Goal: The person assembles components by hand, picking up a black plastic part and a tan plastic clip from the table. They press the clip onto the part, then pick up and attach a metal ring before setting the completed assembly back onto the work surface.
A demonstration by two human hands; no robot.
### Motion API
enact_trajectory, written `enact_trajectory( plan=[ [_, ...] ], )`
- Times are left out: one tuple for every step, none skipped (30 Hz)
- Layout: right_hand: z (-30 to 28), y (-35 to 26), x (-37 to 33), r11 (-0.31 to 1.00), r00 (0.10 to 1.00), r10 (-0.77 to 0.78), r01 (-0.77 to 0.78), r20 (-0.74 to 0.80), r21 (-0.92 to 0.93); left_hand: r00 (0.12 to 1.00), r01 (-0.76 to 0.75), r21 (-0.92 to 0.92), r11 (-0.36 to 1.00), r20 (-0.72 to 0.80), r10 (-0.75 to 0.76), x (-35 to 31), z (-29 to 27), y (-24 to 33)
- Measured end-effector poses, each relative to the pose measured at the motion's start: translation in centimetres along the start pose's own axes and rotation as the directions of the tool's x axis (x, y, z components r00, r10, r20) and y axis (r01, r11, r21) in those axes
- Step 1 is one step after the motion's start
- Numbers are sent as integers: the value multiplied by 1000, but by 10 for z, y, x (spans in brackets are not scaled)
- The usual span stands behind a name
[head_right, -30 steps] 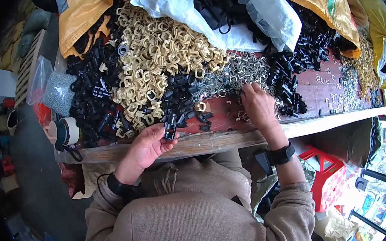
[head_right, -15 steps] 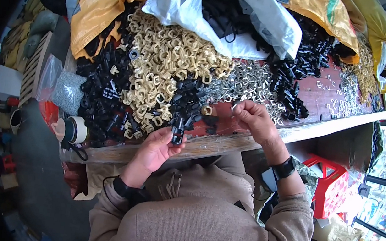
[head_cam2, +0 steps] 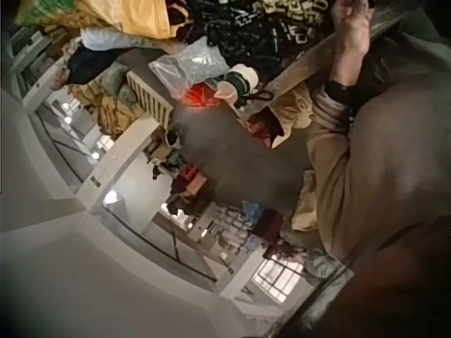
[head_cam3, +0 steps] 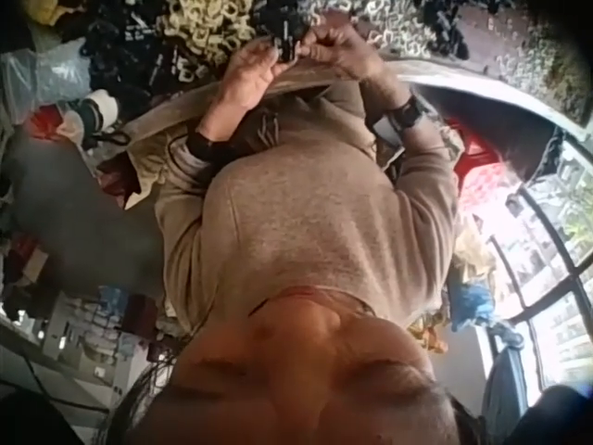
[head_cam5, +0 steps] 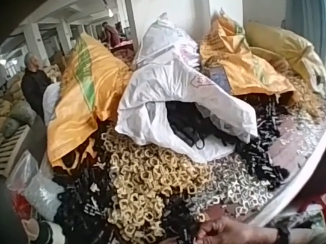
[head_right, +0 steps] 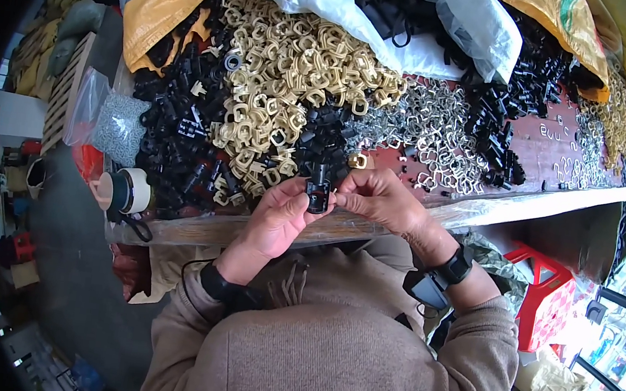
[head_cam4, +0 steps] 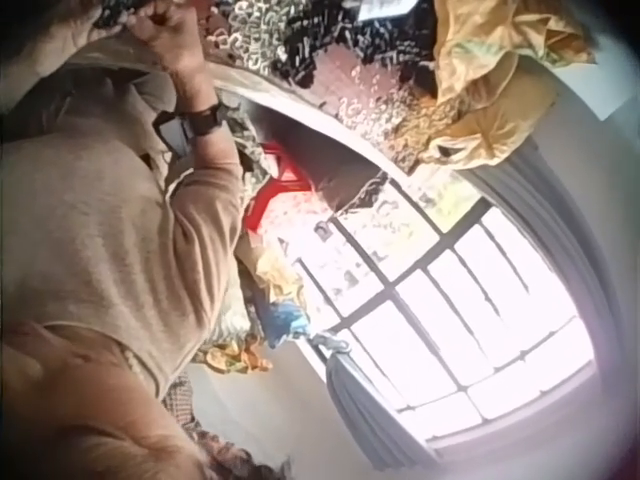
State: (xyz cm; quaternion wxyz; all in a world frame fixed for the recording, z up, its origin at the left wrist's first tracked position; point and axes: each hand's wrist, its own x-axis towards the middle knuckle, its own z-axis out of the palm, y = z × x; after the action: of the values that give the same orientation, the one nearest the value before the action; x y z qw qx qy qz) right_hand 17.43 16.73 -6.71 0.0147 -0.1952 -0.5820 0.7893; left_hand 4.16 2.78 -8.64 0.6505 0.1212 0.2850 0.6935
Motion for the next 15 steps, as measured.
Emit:
enact_trajectory(
  plan=[
    [0, 2, -1, 1000, 1000, -7, 7, -2, 0, 1000, -9, 12, 1000, -1, 9, -1, 0, -1],
    [0, 5, -2, 999, 999, -38, 38, -3, -29, 1000, -9, 18, 1000, 4, 9, -3, 0, -1],
    [0, 6, -2, 996, 998, -70, 70, -4, -59, 1000, -18, 21, 1000, -1, 18, -4, 1, -2],
    [0, 7, -3, 991, 995, -102, 102, -4, -89, 1000, -27, 25, 999, -5, 27, -5, 1, -2],
    [1, 7, -5, 990, 994, -110, 109, -7, -89, 999, -35, 28, 999, -9, 35, -6, 2, -3],
    [2, 6, -7, 993, 995, -98, 97, -8, -69, 999, -35, 33, 999, -6, 35, -7, 2, -4],
    [4, 6, -9, 995, 996, -85, 84, -8, -49, 999, -46, 22, 999, -20, 47, -8, 3, -5],
    [5, 5, -10, 997, 997, -71, 71, -8, -28, 998, -58, 10, 998, -35, 58, -8, 3, -6],
    [6, 5, -10, 997, 997, -74, 74, -9, -27, 996, -68, -2, 998, -51, 68, -8, 2, -6],
    [7, 4, -10, 998, 998, -64, 63, -24, -30, 997, -67, 0, 998, -49, 67, -8, 2, -6],
    [7, 3, -10, 998, 998, -50, 48, -40, -31, 997, -58, 8, 998, -45, 58, -8, 1, -7],
    [7, 3, -9, 999, 998, -35, 33, -55, -32, 998, -48, 16, 999, -42, 49, -8, 0, -7],
    [7, 4, -8, 999, 998, -33, 31, -57, -29, 998, -39, 23, 999, -39, 40, -7, -1, -7],
    [6, 6, -5, 993, 996, -72, 66, -61, -95, 999, -35, 21, 999, -41, 36, -5, -3, -7],
    [4, 8, -2, 982, 992, -110, 99, -63, -161, 999, -34, 11, 999, -40, 34, -4, -5, -7]
  ],
)
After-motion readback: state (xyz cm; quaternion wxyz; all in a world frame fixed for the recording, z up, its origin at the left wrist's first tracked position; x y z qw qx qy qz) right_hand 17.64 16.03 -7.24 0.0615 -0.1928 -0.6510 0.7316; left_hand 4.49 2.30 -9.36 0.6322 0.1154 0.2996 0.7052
